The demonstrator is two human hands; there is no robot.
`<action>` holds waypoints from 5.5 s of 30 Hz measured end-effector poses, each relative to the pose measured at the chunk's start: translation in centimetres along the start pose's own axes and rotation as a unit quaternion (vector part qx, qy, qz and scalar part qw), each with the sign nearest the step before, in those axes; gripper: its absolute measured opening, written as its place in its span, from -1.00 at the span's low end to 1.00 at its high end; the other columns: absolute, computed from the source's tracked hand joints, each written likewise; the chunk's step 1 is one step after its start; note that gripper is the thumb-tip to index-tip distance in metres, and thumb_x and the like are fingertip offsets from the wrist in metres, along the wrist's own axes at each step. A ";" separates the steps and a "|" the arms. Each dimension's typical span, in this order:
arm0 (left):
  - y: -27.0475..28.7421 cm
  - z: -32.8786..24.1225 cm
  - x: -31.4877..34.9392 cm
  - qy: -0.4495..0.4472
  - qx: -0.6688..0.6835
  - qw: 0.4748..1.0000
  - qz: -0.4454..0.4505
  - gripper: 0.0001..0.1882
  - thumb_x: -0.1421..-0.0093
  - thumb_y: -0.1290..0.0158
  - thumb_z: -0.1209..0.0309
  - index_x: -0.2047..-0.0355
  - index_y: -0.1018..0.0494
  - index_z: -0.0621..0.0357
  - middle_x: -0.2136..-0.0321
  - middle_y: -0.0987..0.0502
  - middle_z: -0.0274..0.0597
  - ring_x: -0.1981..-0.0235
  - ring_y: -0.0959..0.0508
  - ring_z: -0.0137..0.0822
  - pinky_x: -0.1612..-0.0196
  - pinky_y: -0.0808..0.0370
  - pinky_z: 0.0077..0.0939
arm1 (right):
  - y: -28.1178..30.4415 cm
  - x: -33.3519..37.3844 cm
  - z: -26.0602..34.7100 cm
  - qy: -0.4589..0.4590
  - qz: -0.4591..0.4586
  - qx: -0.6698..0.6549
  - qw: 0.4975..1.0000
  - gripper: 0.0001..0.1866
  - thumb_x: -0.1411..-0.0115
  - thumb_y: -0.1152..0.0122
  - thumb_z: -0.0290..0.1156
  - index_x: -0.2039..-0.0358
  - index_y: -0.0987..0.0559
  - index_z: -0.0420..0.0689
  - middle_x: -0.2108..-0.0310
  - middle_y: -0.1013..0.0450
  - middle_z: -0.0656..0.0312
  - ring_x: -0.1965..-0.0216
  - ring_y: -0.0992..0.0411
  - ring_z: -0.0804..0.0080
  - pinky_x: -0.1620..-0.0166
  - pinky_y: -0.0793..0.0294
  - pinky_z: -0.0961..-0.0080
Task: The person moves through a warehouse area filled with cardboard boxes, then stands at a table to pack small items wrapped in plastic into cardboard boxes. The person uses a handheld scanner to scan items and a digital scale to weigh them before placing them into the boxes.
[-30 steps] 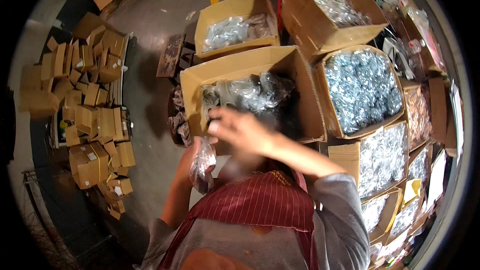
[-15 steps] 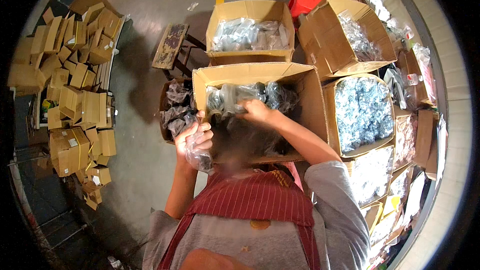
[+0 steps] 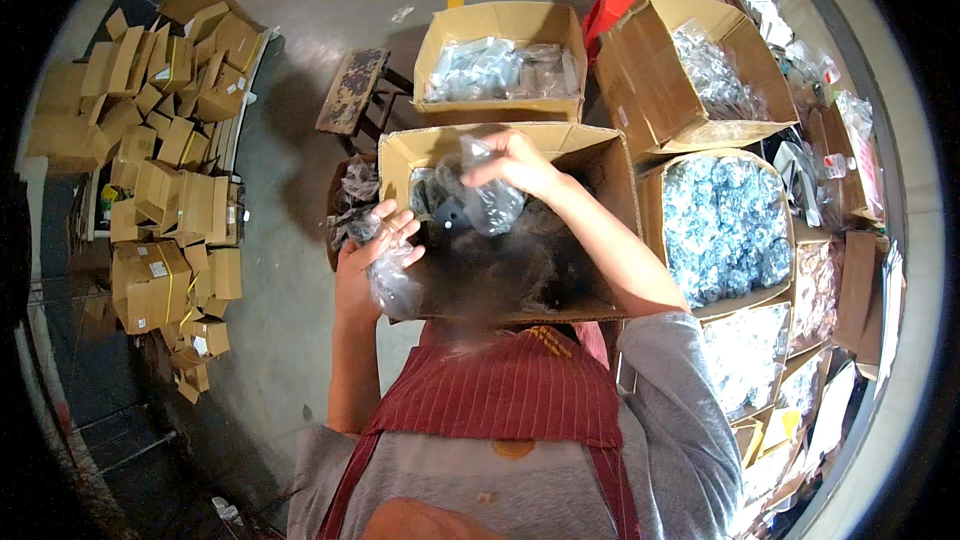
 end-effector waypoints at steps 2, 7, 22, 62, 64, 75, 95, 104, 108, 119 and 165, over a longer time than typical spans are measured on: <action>-2.2 -0.2 0.4 -0.051 -0.065 0.995 -0.047 -0.48 -0.29 -0.05 0.44 -0.23 -0.27 0.29 0.03 -0.52 -0.03 0.10 -0.58 -0.23 0.17 -0.58 -0.32 | -1.7 0.2 3.9 0.062 0.006 -0.027 0.998 -0.83 -0.03 -0.41 -0.45 0.32 -0.69 -0.19 0.38 -0.63 0.25 0.32 -0.53 0.59 0.16 -0.49 0.60; -3.0 0.8 1.0 -0.016 -0.167 0.983 -0.075 -0.68 -0.30 -0.07 0.40 0.01 -0.45 0.35 0.22 -0.57 -0.22 0.32 -0.55 -0.43 0.26 -0.51 -0.48 | -8.4 -0.4 9.4 0.152 0.003 0.118 0.981 -0.68 -0.14 -0.38 -0.10 0.46 -0.67 -0.13 0.59 -0.53 0.27 0.53 -0.44 0.62 0.41 -0.46 0.56; 5.1 1.8 6.4 -0.011 0.191 0.971 -0.142 -0.64 -0.21 -0.02 0.42 0.00 -0.37 0.28 0.23 -0.52 -0.08 0.32 -0.54 -0.23 0.26 -0.54 -0.33 | -1.3 -3.2 -11.4 0.155 0.118 0.698 0.689 -0.70 0.24 -0.33 -0.41 0.39 -0.59 -0.08 0.31 -0.50 0.14 0.12 -0.44 0.12 0.03 -0.45 0.24; 7.8 -0.2 7.1 -0.012 0.204 0.976 0.074 -0.20 0.19 -0.26 0.38 -0.11 -0.23 0.29 0.19 -0.46 0.01 0.24 -0.55 -0.06 0.13 -0.52 -0.13 | -8.4 3.9 -11.3 -0.256 0.309 0.205 0.893 -0.51 0.11 -0.28 -0.33 0.13 -0.59 -0.30 0.33 -0.55 0.13 0.28 -0.44 0.43 0.17 -0.45 0.42; 8.0 -0.6 5.3 0.017 0.169 0.982 0.088 -0.17 0.20 -0.25 0.36 -0.13 -0.22 0.29 0.16 -0.45 -0.01 0.22 -0.55 -0.07 0.17 -0.54 -0.14 | -6.1 6.6 -6.7 -0.261 0.237 0.078 0.933 -0.42 0.14 -0.30 -0.55 -0.02 -0.54 -0.27 0.19 -0.54 0.23 0.16 -0.41 0.52 0.10 -0.43 0.50; -3.0 0.6 -0.5 0.297 0.017 0.893 0.339 -0.32 0.08 -0.09 0.52 -0.12 -0.28 0.53 0.06 -0.51 0.22 0.10 -0.58 0.05 0.02 -0.54 -0.12 | -9.1 20.6 7.0 0.035 -0.012 0.121 0.992 -0.49 0.00 -0.33 -0.48 -0.03 -0.52 -0.23 0.13 -0.56 -0.01 0.16 -0.55 0.17 0.09 -0.49 0.33; -12.5 25.9 36.1 0.575 -0.287 0.545 0.538 -0.58 0.01 -0.21 0.64 0.08 -0.46 0.28 0.23 -0.57 -0.18 0.20 -0.58 -0.30 0.09 -0.57 -0.40 | -40.0 63.3 -5.3 0.238 -0.774 -0.323 0.490 -0.50 -0.20 -0.25 -0.42 -0.14 -0.35 -0.08 0.24 -0.45 0.30 0.22 -0.45 0.58 0.10 -0.46 0.60; -9.1 34.1 47.7 0.639 -0.381 0.403 0.533 -0.67 -0.32 -0.06 0.30 -0.01 -0.42 0.22 0.14 -0.55 -0.18 0.20 -0.60 -0.32 0.15 -0.59 -0.40 | -49.7 68.6 -9.9 0.252 -0.827 -0.342 0.368 -0.32 -0.04 -0.36 -0.43 -0.19 -0.31 -0.11 0.15 -0.42 0.15 0.13 -0.41 0.46 0.03 -0.39 0.53; -10.9 37.4 50.9 0.695 -0.394 0.373 0.472 -0.60 -0.40 0.08 0.20 -0.07 -0.35 0.25 0.13 -0.55 -0.04 0.14 -0.62 -0.18 0.12 -0.63 -0.29 | -49.7 71.6 -11.2 0.312 -0.832 -0.357 0.289 -0.33 -0.07 -0.28 -0.52 -0.21 -0.28 -0.11 0.13 -0.43 0.12 0.14 -0.45 0.43 0.03 -0.46 0.50; -17.5 45.8 54.3 0.653 -0.179 0.517 0.525 -0.11 -0.03 -0.10 0.40 -0.37 0.02 0.11 -0.23 -0.25 0.06 -0.25 -0.30 -0.09 -0.28 -0.33 -0.16 | -39.3 77.2 -5.3 -0.171 -0.810 0.179 0.531 -0.17 -0.22 -0.18 -0.23 -0.39 -0.01 -0.16 -0.26 0.29 -0.70 -0.35 0.26 -0.58 -0.35 0.17 -0.20; -24.1 53.9 44.6 0.531 -0.057 0.736 0.416 -0.33 -0.11 -0.10 0.32 -0.18 -0.21 0.37 0.17 -0.44 -0.02 0.14 -0.46 -0.16 0.02 -0.44 -0.29 | -42.9 100.2 -22.3 0.176 -0.865 -0.394 0.257 -0.47 -0.32 -0.02 -0.34 -0.28 -0.22 -0.12 -0.05 -0.39 0.12 0.13 -0.52 0.31 0.15 -0.67 0.25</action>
Point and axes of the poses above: each hand's wrist, its own x-axis away from the middle knuckle, its own y-axis out of the back of the hand, z = x × y, the point moved 3 cm from there along -x, towards the middle knuckle
